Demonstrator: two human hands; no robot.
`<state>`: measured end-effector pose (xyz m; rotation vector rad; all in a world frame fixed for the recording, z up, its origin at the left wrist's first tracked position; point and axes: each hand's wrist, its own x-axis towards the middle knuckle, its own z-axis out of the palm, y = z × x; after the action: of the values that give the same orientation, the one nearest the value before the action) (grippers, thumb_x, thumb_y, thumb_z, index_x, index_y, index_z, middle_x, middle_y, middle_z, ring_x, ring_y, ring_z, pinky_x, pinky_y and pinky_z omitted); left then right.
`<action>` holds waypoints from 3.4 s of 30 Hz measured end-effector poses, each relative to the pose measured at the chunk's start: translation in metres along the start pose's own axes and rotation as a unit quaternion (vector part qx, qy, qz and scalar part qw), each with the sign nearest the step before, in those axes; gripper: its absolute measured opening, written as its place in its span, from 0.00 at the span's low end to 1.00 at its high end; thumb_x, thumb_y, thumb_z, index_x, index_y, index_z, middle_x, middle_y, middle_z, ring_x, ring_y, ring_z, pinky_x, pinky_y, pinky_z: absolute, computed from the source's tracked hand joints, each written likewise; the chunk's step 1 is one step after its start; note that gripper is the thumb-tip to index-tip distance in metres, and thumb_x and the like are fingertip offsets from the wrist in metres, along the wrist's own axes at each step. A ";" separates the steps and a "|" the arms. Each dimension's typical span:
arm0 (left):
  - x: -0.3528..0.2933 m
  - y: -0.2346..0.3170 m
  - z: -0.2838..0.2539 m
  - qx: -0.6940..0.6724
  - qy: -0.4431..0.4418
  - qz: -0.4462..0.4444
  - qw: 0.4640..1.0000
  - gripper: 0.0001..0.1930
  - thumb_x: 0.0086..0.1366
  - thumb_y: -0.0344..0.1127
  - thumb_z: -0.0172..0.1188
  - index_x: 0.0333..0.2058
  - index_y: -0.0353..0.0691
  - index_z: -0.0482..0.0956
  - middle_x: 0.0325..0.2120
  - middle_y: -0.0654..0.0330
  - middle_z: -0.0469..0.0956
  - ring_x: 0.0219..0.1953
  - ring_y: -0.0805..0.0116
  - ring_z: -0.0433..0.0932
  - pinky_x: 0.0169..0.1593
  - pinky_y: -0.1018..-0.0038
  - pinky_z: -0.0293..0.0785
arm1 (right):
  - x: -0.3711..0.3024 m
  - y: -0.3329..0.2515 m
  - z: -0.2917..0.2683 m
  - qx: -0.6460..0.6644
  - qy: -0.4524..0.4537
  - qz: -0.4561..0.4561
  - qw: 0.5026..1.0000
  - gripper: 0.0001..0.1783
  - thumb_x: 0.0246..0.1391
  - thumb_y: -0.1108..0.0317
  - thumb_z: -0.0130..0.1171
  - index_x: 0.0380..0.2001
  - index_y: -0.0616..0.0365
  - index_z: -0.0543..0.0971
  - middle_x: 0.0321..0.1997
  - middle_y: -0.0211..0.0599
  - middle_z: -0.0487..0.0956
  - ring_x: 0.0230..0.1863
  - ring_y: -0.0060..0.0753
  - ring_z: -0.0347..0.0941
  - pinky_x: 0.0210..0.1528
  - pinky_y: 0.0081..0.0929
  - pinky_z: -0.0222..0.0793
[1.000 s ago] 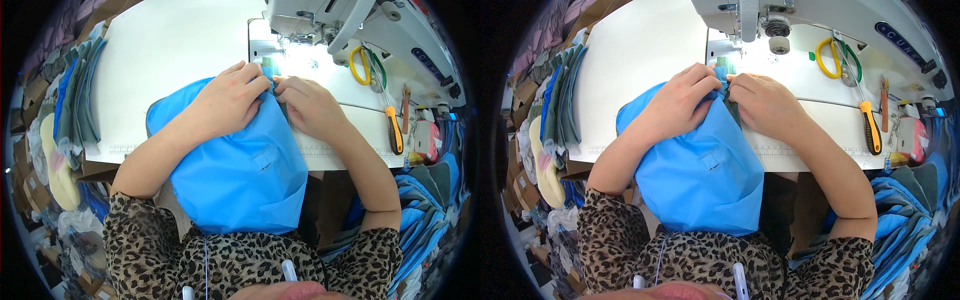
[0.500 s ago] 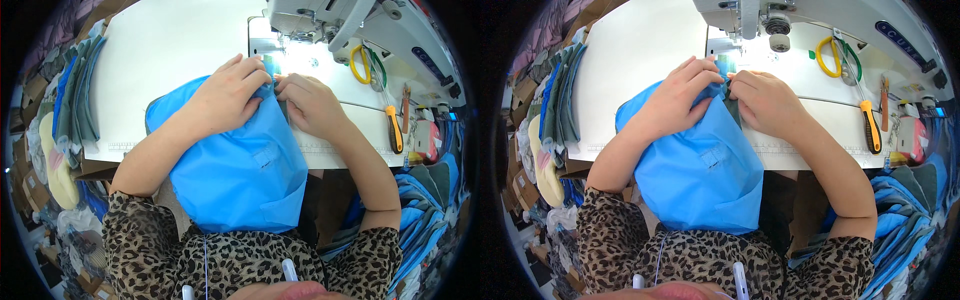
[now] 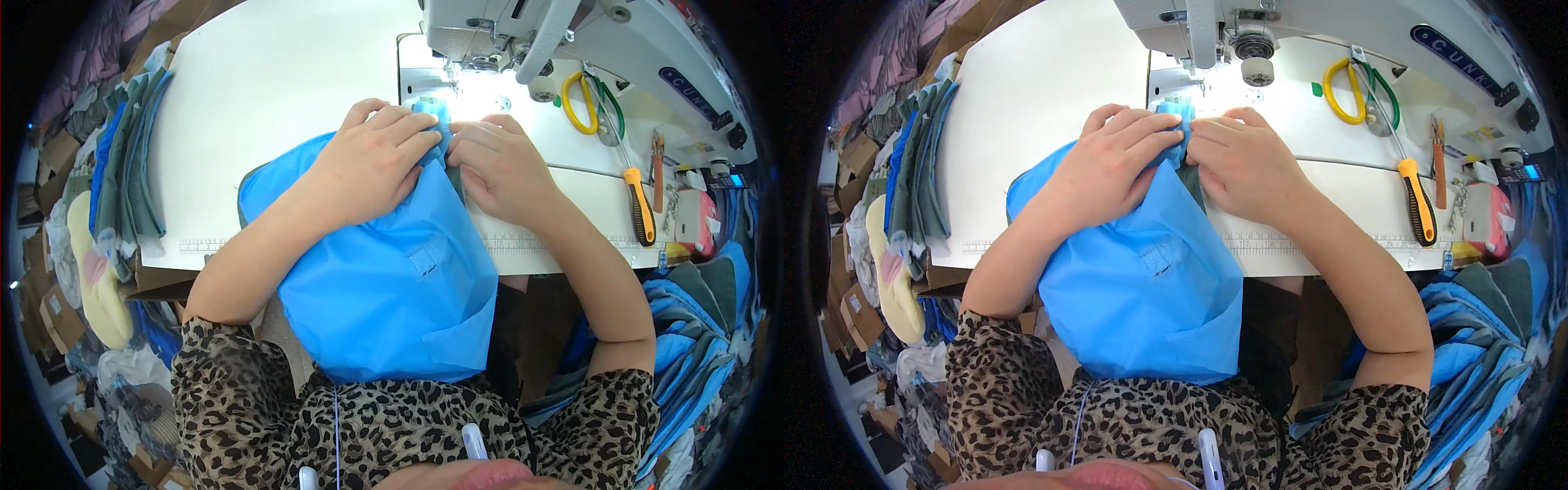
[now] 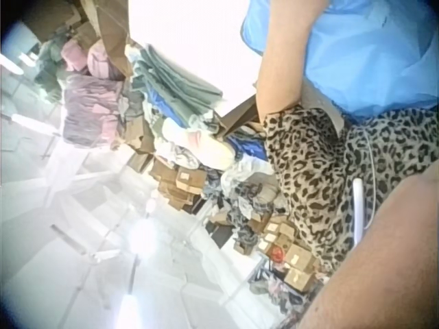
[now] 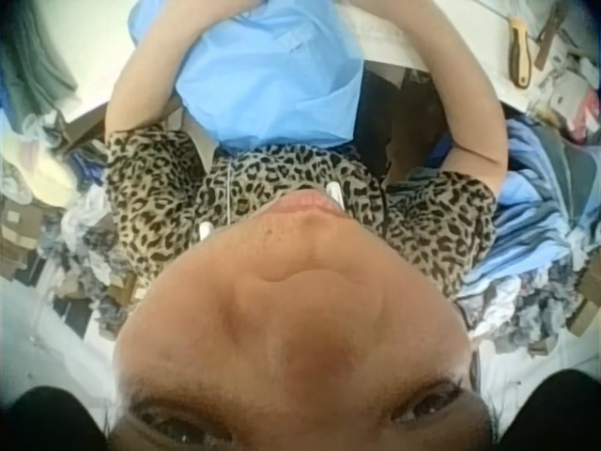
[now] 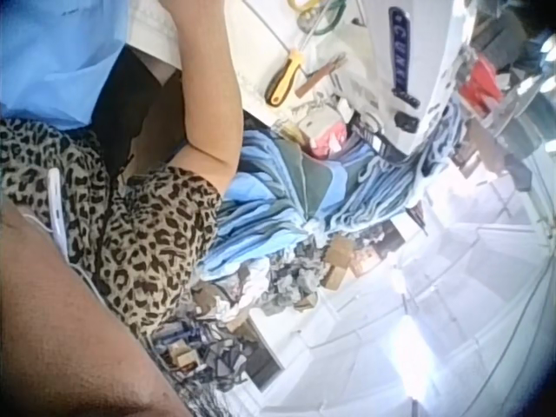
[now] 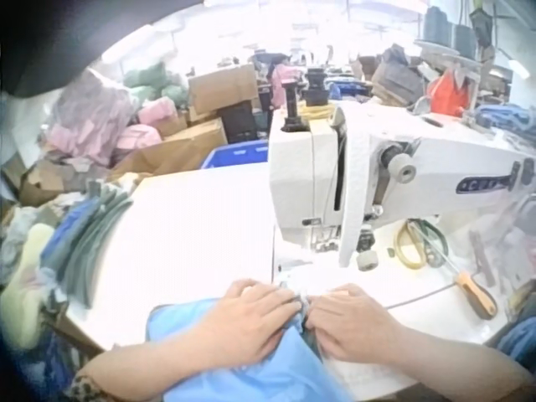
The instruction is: The person sews fabric pieces using a sewing machine, unpicks stitches along the seam using a seam ripper, and then aligns the fabric layers to sew them together with the sewing machine.
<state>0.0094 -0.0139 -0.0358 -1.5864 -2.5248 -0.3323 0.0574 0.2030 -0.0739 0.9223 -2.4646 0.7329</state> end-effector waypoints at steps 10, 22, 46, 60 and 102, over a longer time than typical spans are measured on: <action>0.001 0.004 0.003 0.006 0.007 -0.023 1.000 0.23 0.56 0.27 0.58 0.53 0.40 0.74 0.52 0.57 0.73 0.53 0.59 0.71 0.61 0.61 0.60 | -0.001 0.000 0.001 -0.002 -0.002 0.007 1.000 0.06 0.44 0.73 0.58 0.29 0.53 0.74 0.34 0.30 0.74 0.42 0.31 0.74 0.52 0.34 0.64; 0.005 0.008 0.004 -0.023 -0.009 -0.051 0.998 0.27 0.54 0.25 0.56 0.56 0.42 0.71 0.56 0.56 0.69 0.61 0.57 0.64 0.66 0.54 0.50 | -0.002 0.000 0.001 -0.029 0.029 0.003 0.999 0.08 0.41 0.73 0.59 0.28 0.50 0.74 0.33 0.28 0.76 0.42 0.29 0.73 0.50 0.35 0.62; 0.001 0.008 0.006 0.018 -0.003 -0.048 0.999 0.23 0.59 0.32 0.55 0.54 0.42 0.72 0.54 0.50 0.69 0.58 0.54 0.69 0.67 0.45 0.52 | -0.005 0.001 0.001 -0.001 -0.036 0.040 0.999 0.06 0.49 0.73 0.55 0.32 0.52 0.75 0.46 0.33 0.76 0.55 0.34 0.72 0.64 0.49 0.59; 0.009 0.004 0.007 -0.054 -0.011 -0.050 0.997 0.25 0.56 0.26 0.55 0.55 0.43 0.72 0.54 0.53 0.70 0.58 0.50 0.69 0.68 0.49 0.55 | -0.004 -0.001 -0.001 -0.048 -0.043 0.048 0.997 0.06 0.51 0.71 0.57 0.34 0.52 0.75 0.42 0.30 0.75 0.47 0.33 0.73 0.57 0.51 0.61; 0.033 0.001 0.014 -0.044 -0.039 -0.032 0.998 0.23 0.54 0.31 0.59 0.51 0.42 0.73 0.52 0.51 0.70 0.58 0.47 0.67 0.69 0.50 0.52 | -0.015 0.009 -0.009 -0.008 -0.026 0.114 0.993 0.07 0.49 0.74 0.56 0.33 0.51 0.73 0.36 0.27 0.74 0.42 0.33 0.72 0.54 0.49 0.60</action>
<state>-0.0044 0.0187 -0.0412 -1.5798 -2.6591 -0.4031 0.0631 0.2216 -0.0778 0.6697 -2.6469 0.7705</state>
